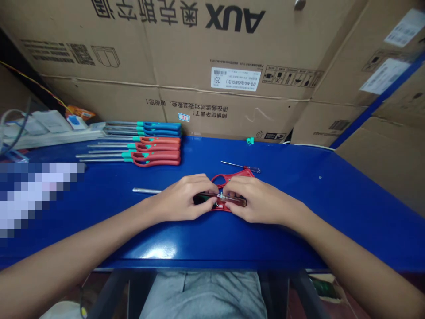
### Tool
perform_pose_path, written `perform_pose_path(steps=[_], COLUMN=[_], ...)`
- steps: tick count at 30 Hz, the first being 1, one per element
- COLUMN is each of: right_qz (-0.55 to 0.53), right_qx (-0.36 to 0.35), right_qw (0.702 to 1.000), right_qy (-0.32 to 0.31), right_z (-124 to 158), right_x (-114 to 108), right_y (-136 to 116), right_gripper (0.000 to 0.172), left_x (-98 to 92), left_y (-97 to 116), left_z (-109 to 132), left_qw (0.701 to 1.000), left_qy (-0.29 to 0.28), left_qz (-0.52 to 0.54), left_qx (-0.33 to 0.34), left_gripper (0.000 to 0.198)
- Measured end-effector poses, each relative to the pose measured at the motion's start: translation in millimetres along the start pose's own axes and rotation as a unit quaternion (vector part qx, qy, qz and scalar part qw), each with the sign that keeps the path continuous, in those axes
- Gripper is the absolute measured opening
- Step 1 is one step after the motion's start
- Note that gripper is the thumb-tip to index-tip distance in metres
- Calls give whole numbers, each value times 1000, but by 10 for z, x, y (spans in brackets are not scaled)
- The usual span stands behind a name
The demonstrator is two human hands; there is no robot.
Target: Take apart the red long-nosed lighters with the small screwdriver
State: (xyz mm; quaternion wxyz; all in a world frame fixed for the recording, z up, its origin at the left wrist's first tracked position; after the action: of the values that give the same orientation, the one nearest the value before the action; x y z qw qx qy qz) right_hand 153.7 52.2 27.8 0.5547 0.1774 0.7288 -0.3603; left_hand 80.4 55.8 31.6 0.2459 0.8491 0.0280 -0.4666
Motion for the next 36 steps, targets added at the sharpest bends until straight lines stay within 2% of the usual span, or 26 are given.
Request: perform_pose_path(steps=[11, 17, 24, 29, 36], right_qz=[5, -5, -12, -6, 19], right_qx=[3, 7, 6, -10, -8], right_qw=[1000, 1000, 1000, 999, 999], right_qy=[-2, -16, -27, -29, -36], right_z=[-6, 2, 1, -1, 15], right_x=[-31, -12, -3, -2, 15], right_y=[-45, -23, 20, -1, 10], right_gripper=[13, 13, 8, 10, 14], left_x=[-62, -83, -35, 26, 66], left_y=[39, 54, 76, 19, 3], left_z=[-1, -3, -5, -5, 10], left_qw=[998, 997, 999, 999, 999], left_qy=[37, 47, 12, -29, -44], left_qz=[6, 2, 12, -3, 8], left_qx=[47, 58, 48, 16, 9], left_gripper=[12, 12, 9, 18, 14])
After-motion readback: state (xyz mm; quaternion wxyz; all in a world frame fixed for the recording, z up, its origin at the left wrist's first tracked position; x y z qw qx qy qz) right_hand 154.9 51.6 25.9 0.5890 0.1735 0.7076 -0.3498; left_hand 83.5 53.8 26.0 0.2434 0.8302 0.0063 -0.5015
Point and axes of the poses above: each hand's wrist, its own z-axis away from the middle knuckle, its own x-axis out of the palm, y = z × x, the point moved 10 cm from there along -z, towards the middle knuckle, and after that the axes turned 2 degrees about x, right-handed, at the moved point
